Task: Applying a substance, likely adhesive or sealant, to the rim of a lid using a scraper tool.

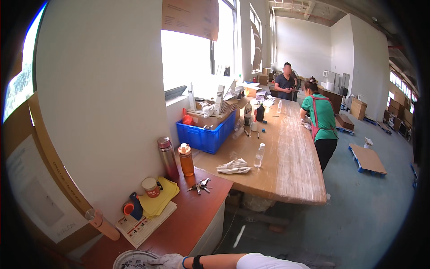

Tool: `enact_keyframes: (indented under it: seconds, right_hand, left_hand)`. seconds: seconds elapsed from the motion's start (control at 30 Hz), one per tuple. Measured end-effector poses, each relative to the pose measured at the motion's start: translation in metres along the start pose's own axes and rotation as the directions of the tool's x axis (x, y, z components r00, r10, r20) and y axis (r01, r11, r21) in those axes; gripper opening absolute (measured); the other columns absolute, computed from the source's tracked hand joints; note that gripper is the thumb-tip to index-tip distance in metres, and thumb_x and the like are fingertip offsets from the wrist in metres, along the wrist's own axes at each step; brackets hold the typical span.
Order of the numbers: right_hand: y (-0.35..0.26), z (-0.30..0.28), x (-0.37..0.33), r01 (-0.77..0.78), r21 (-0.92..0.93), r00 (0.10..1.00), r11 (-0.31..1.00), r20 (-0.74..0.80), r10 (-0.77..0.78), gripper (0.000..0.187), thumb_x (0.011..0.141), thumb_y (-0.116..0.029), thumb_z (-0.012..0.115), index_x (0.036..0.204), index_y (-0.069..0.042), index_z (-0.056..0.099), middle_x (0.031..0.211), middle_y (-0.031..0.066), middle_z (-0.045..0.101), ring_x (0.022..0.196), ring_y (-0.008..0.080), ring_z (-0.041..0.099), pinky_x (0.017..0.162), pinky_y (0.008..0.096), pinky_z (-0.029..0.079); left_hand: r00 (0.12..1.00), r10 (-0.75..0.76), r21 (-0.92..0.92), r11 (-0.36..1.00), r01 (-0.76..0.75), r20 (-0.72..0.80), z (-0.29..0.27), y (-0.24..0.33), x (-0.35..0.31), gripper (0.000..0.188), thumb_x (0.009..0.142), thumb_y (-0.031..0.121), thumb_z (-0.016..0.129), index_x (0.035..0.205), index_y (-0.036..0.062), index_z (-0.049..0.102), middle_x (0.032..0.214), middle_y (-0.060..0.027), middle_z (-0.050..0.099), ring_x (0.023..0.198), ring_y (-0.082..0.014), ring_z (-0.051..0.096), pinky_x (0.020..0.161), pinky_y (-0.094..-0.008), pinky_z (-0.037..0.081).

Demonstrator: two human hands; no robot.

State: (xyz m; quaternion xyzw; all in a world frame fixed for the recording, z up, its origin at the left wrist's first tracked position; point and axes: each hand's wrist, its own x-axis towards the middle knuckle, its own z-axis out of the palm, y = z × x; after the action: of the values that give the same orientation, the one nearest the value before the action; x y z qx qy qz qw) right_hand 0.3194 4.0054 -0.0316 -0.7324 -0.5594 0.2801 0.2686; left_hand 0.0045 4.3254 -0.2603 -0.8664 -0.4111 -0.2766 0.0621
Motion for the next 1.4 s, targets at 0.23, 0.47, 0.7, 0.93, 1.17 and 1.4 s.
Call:
enact_keyframes:
  seconds: [0.23,0.47,0.7,0.93,1.17,1.4]
  right_hand:
    - [0.002,-0.007,-0.024,-0.193,-0.156,0.979,0.969,-0.101,0.179,0.050,0.088,-0.036,0.051,0.138,-0.031,0.051,0.121,0.0118,0.064,0.109,0.0300,0.061,0.096,0.0395,0.047]
    - [-0.016,0.013,-0.014,-0.115,-0.148,0.992,0.982,-0.066,0.106,0.052,0.086,-0.035,0.051,0.139,-0.033,0.049,0.114,0.0131,0.067,0.103,0.0327,0.063,0.090,0.0425,0.049]
    - [-0.001,0.015,-0.017,-0.069,-0.211,0.992,0.975,-0.122,0.044,0.054,0.086,-0.035,0.052,0.140,-0.038,0.046,0.112,0.0127,0.067,0.102,0.0313,0.064,0.090,0.0423,0.050]
    - [0.002,0.008,-0.019,-0.134,-0.222,0.988,0.966,-0.109,0.112,0.055,0.085,-0.034,0.051,0.139,-0.038,0.047,0.110,0.0138,0.067,0.099,0.0322,0.064,0.089,0.0424,0.051]
    - [0.000,0.023,-0.004,-0.031,-0.222,0.995,0.974,-0.097,0.010,0.052,0.085,-0.034,0.051,0.137,-0.033,0.051,0.115,0.0132,0.066,0.102,0.0319,0.064,0.090,0.0418,0.051]
    - [-0.028,0.016,-0.010,-0.051,-0.205,0.998,0.977,-0.038,0.045,0.051,0.086,-0.035,0.051,0.137,-0.030,0.052,0.120,0.0126,0.065,0.105,0.0318,0.063,0.093,0.0413,0.049]
  left_hand:
    - [0.883,-0.124,-0.211,0.947,0.242,0.453,-0.129,0.137,0.058,0.060,0.090,0.040,0.053,0.135,0.0005,0.049,0.126,-0.0284,0.056,0.118,-0.0430,0.052,0.103,-0.0486,0.039]
    - [0.962,-0.115,-0.086,0.986,0.140,0.248,-0.124,0.081,0.025,0.061,0.090,0.042,0.053,0.135,0.0008,0.049,0.127,-0.0293,0.055,0.117,-0.0443,0.052,0.103,-0.0488,0.039]
    - [0.919,-0.180,-0.065,0.974,0.215,0.351,-0.129,0.097,0.026,0.062,0.091,0.044,0.052,0.134,0.0008,0.050,0.126,-0.0283,0.056,0.115,-0.0444,0.053,0.101,-0.0491,0.040]
    - [0.938,-0.129,-0.134,0.974,0.180,0.322,-0.111,0.105,0.036,0.058,0.089,0.041,0.055,0.131,0.0018,0.053,0.123,-0.0269,0.057,0.113,-0.0436,0.054,0.100,-0.0489,0.040]
    - [0.980,-0.122,-0.093,0.986,0.138,0.157,-0.059,0.033,0.009,0.059,0.089,0.041,0.055,0.134,0.0028,0.051,0.126,-0.0270,0.056,0.116,-0.0437,0.052,0.102,-0.0489,0.039]
    - [0.975,0.092,0.099,0.992,-0.072,-0.204,0.061,-0.076,-0.039,0.060,0.088,0.040,0.055,0.135,0.0024,0.050,0.124,-0.0283,0.056,0.116,-0.0442,0.052,0.102,-0.0490,0.039]
